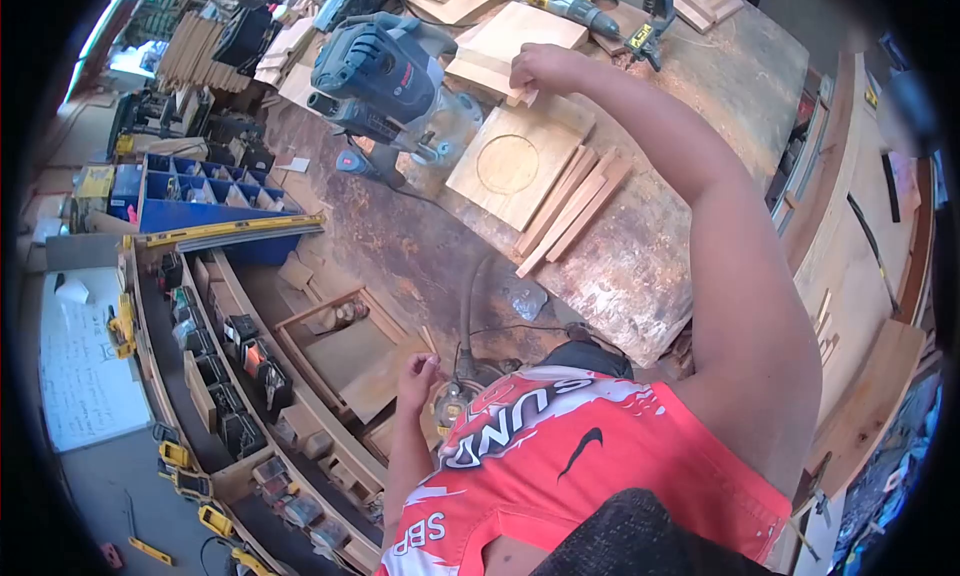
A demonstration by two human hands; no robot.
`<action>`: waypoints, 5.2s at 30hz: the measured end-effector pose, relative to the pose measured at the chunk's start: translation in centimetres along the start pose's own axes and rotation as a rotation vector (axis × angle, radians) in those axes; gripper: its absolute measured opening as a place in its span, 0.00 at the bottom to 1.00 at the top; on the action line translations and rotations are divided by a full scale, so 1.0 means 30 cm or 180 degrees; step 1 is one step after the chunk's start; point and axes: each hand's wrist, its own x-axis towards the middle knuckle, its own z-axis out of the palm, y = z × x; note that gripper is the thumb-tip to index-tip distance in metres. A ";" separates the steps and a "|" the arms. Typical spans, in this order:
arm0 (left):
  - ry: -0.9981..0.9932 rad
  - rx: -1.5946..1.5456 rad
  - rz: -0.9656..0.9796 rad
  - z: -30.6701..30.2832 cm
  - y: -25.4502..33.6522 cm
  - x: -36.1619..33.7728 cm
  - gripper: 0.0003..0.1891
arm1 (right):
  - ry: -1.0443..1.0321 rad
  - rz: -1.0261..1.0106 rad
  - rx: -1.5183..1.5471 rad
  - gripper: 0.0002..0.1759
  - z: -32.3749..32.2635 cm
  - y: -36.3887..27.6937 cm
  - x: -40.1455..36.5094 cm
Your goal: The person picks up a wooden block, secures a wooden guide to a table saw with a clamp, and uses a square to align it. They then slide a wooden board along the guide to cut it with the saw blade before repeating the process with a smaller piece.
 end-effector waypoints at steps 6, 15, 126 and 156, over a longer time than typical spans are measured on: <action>0.0188 -0.0074 -0.0038 0.018 -0.008 -0.038 0.10 | 0.0317 0.0862 0.0589 0.25 -0.082 -0.072 -0.061; -0.0029 0.0390 -0.0098 -0.023 -0.084 -0.017 0.11 | 0.0413 0.0561 -0.0014 0.21 -0.001 -0.057 -0.051; 0.0313 0.1097 0.3413 3.798 0.759 -1.625 0.09 | 0.0557 0.0878 0.0465 0.15 -1.152 0.625 -3.423; 0.2312 0.0956 0.2453 3.923 0.736 -1.501 0.28 | -0.3012 -0.1257 0.1796 0.08 -0.878 0.693 -3.220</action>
